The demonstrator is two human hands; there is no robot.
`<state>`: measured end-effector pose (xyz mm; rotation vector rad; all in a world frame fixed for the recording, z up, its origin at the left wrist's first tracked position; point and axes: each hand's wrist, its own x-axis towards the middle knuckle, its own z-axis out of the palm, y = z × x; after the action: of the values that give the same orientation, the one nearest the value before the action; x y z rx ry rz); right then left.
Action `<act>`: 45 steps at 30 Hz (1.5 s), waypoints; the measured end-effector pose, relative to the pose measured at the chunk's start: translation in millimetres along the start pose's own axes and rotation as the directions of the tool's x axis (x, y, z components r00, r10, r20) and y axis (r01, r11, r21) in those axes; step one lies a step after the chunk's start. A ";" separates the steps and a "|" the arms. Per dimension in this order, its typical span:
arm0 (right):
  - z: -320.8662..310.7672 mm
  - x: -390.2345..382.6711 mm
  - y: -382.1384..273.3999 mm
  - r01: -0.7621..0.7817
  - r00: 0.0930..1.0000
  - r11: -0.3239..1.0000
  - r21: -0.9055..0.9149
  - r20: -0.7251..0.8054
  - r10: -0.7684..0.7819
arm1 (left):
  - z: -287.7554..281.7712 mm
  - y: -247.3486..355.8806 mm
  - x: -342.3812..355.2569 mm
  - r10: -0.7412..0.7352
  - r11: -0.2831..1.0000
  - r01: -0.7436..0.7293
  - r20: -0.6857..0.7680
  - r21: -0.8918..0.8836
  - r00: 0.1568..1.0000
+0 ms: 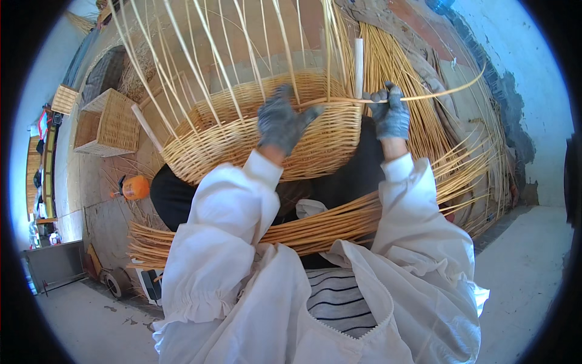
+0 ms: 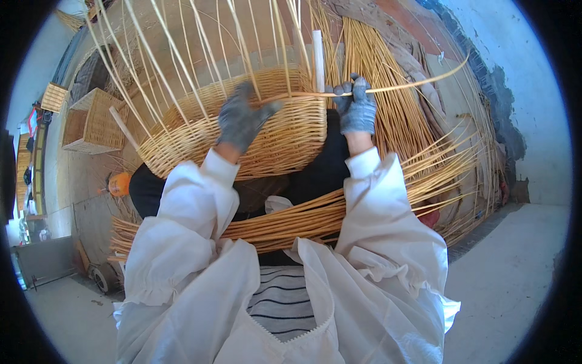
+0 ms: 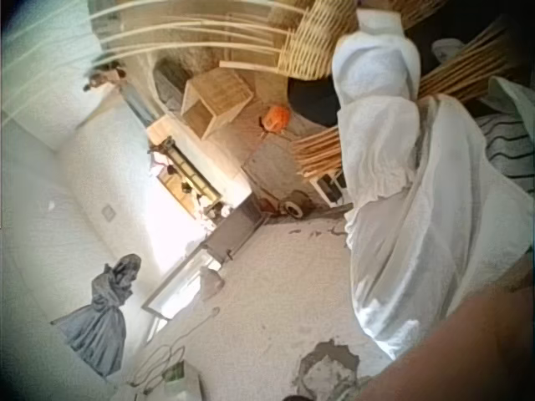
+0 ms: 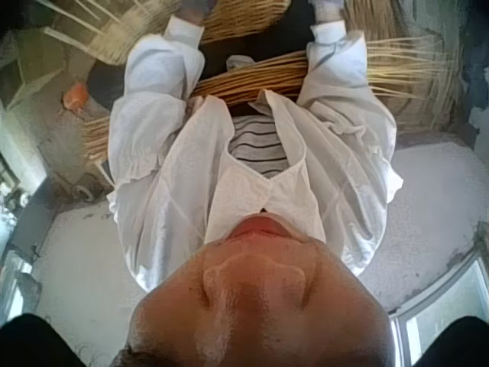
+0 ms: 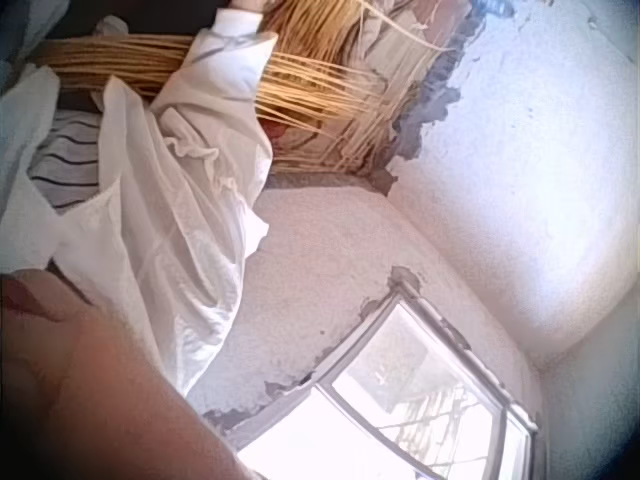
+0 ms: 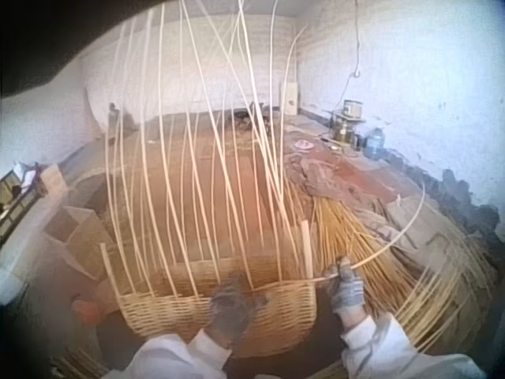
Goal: Weaving a large wicker basket using willow rods, including trimming rods with shears.
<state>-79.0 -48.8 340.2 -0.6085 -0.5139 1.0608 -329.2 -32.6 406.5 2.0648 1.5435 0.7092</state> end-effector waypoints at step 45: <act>84.7 -189.5 59.3 0.465 0.344 0.288 -0.837 0.470 0.813 | -213.4 -246.9 -265.4 -0.222 0.882 0.146 0.123 0.448 0.967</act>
<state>-248.5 -182.5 342.9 -1.1387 -2.4289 1.2563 -709.0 -211.1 377.3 2.1699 1.8954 0.1100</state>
